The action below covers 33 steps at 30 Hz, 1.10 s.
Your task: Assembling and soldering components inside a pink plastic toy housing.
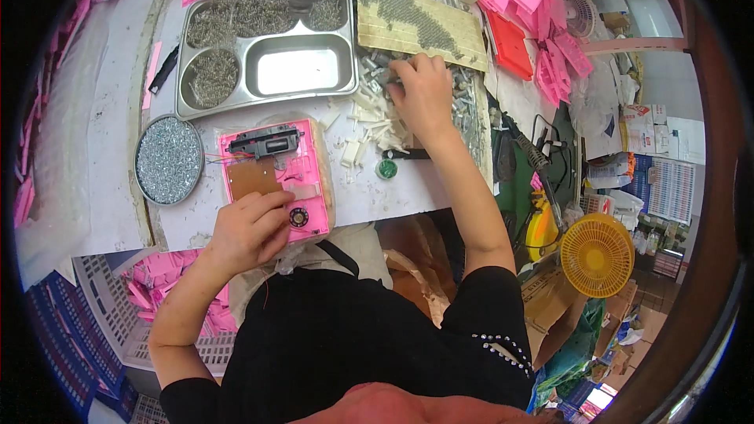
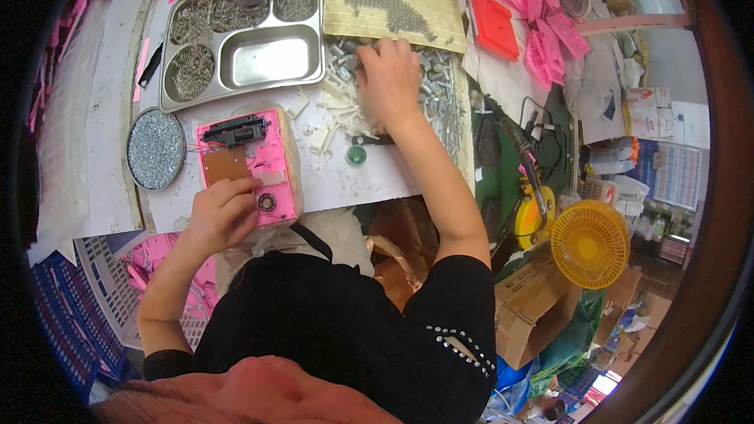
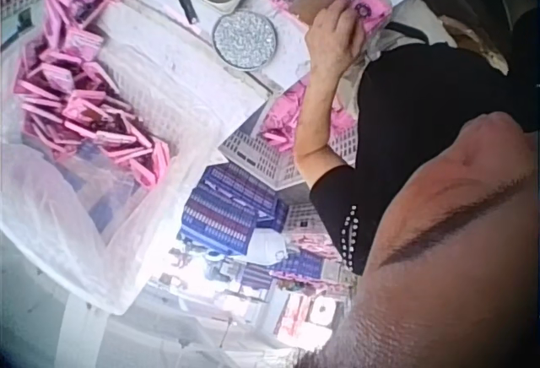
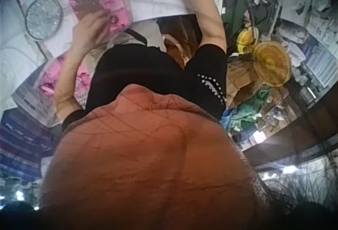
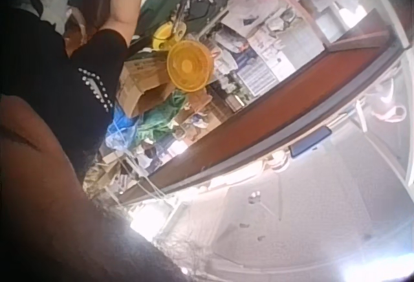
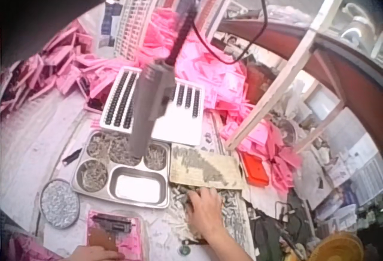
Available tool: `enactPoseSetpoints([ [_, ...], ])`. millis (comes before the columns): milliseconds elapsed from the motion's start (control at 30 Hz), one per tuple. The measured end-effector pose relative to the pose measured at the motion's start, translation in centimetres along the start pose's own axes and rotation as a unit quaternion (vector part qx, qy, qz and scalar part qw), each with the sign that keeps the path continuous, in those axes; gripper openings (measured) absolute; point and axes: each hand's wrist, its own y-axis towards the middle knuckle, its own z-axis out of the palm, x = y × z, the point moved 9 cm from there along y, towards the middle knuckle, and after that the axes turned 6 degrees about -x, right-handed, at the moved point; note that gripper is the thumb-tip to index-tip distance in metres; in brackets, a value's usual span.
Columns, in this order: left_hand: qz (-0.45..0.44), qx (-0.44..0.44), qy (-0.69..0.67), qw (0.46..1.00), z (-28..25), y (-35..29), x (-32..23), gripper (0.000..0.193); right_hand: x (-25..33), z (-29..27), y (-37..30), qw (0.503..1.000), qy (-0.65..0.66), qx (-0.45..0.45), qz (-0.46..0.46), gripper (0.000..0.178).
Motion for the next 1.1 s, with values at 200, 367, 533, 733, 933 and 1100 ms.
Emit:
enactPoseSetpoints([
  [200,-0.233,-0.068,-0.153,0.958,-1.8,2.0,3.1,0.018,2.6,-3.4,-1.5,0.980,0.198,-0.025,0.012,0.027],
  [367,-0.284,0.061,-0.270,0.918,1.1,9.1,2.9,0.017,6.6,-3.8,-5.0,0.872,0.468,0.119,0.085,0.028],
  [533,-0.144,0.057,-0.228,0.961,2.8,11.3,0.7,0.013,5.4,-2.0,-8.9,0.670,0.692,0.110,0.245,0.031],
  [733,0.089,0.039,0.106,0.990,5.4,13.5,-3.5,0.019,3.2,-0.9,-11.4,0.538,0.764,0.071,0.349,0.037],
  [933,0.064,0.072,-0.021,0.995,7.2,16.2,-4.2,0.013,-0.6,-2.2,-12.1,0.714,0.634,0.005,0.295,0.040],
  [1100,-0.204,0.171,-0.320,0.909,10.1,17.0,-0.6,0.013,-1.5,-3.7,-11.3,0.771,0.586,-0.065,0.241,0.039],
])
